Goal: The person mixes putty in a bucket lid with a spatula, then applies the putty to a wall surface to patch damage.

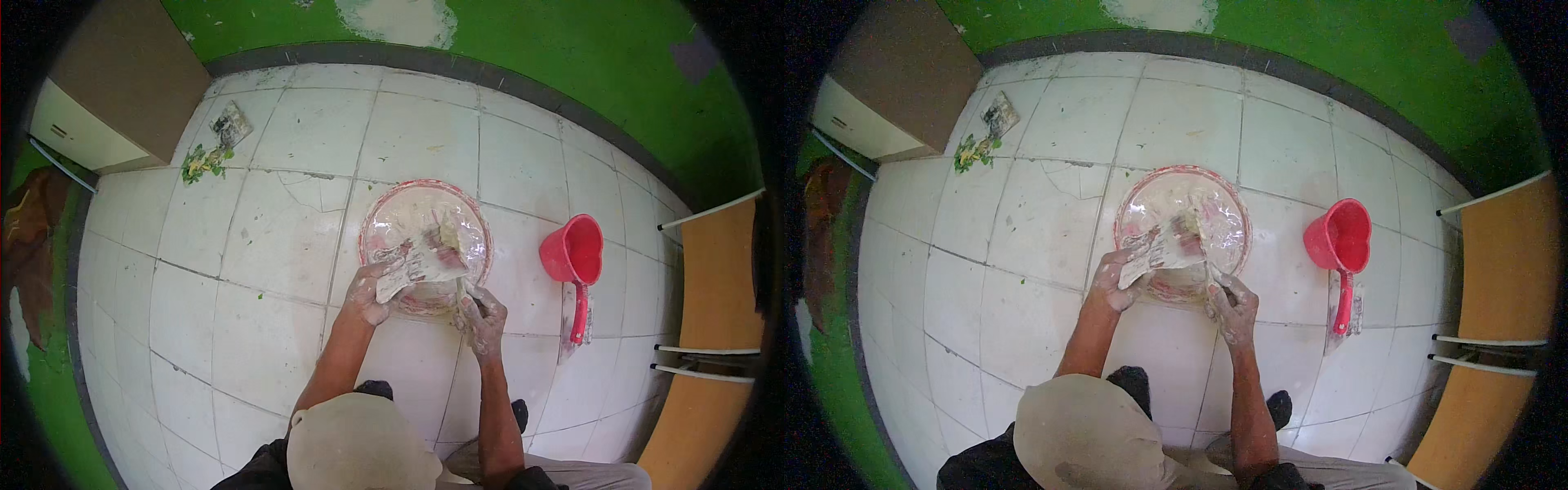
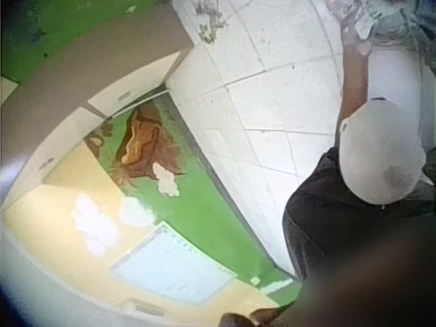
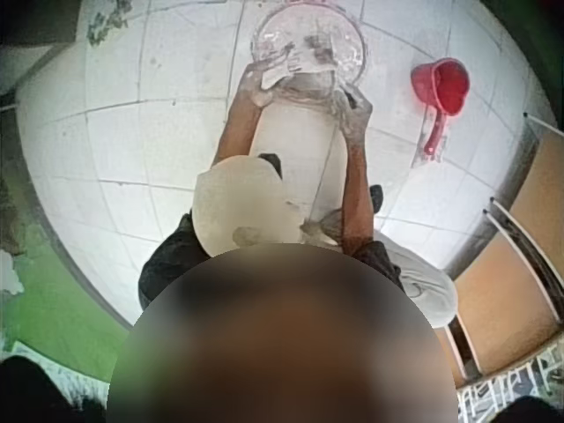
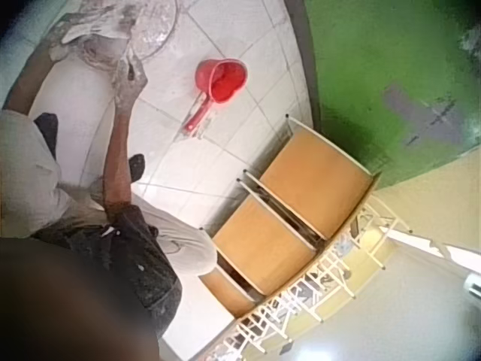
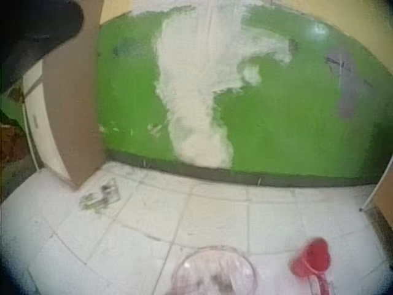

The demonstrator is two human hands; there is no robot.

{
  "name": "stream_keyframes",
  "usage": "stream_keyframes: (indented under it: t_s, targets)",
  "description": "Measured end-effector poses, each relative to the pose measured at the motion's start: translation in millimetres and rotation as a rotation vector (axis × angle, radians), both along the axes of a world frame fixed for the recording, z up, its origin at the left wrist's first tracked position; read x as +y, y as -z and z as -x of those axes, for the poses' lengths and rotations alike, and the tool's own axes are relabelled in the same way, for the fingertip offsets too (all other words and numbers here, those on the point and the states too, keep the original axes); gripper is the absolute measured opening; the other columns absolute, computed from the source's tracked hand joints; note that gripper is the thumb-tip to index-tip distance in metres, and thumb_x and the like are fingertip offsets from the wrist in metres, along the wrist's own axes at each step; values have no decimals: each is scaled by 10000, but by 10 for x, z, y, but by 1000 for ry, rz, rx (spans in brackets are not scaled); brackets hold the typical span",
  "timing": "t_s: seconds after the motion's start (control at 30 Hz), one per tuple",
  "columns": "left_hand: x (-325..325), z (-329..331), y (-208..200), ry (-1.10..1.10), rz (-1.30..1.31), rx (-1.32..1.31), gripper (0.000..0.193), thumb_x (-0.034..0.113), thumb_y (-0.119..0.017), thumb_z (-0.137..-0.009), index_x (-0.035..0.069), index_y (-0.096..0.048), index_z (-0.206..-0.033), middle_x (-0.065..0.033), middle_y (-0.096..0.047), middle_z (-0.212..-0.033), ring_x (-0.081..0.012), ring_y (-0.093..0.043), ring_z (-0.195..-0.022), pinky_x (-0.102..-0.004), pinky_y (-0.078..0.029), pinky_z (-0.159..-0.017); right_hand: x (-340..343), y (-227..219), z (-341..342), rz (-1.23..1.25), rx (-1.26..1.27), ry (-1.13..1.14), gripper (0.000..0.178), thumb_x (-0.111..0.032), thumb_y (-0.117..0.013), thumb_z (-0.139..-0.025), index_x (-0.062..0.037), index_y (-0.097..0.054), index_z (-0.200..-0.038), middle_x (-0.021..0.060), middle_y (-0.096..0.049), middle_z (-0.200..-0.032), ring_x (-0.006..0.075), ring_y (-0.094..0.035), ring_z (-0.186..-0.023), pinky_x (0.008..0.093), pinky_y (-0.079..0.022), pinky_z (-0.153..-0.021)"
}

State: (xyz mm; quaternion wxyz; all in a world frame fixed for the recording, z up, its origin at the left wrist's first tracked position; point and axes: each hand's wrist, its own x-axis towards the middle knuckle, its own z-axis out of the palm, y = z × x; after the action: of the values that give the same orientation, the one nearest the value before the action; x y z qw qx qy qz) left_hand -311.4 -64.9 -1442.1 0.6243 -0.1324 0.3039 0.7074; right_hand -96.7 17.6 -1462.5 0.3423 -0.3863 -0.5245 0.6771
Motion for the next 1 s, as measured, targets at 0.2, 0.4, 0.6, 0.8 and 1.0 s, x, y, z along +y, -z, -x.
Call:
stream_keyframes:
  t_s: [0.2, 0.4, 0.6, 0.8, 1.0]
  targets:
    - [-27, 134, 216, 8, -48, 6, 407, 106, -647, -841, 18, -601, -1235, -117, -660, -1147, -245, -661, -992, -348, -597, -778, -143, 12, -28, 56, -75, -5, 280, -110, -640, -923, 64, -634, -1142, 69, -605, -812, 120, -528, -576, 251, -411, -467]
    - [6, 141, 291, -55, -74, -89, 372, 95, -617, -866, 4, -601, -1227, -143, -645, -1171, -258, -666, -984, -335, -605, -774, -182, 33, -99, 74, -78, -7, 292, -112, -657, -909, 57, -641, -1147, 48, -601, -785, 98, -515, -567, 248, -410, -470]
    - [168, 242, 201, -59, -203, -87, 407, 68, -605, -876, -36, -538, -1264, -182, -625, -1187, -285, -655, -1042, -426, -602, -831, -123, 24, -219, 70, -278, -178, 234, -99, -673, -895, 41, -671, -1083, 37, -626, -754, 71, -521, -560, 225, -406, -470]
    - [38, 286, 75, 22, -282, 188, 520, 129, -603, -887, -7, -460, -1368, -147, -597, -1267, -277, -648, -1065, -454, -576, -874, 308, -101, -399, 162, -110, -46, 284, -134, -651, -910, 25, -602, -1141, 60, -636, -778, 106, -553, -534, 242, -451, -464]
    - [-97, 251, 270, 80, -579, 170, 602, 80, -640, -858, -28, -401, -1400, -190, -565, -1292, -289, -622, -1118, -458, -548, -925, 536, -233, 13, 288, 234, -194, 357, -158, -632, -910, 58, -541, -1179, 96, -632, -784, 171, -599, -541, 286, -498, -448]
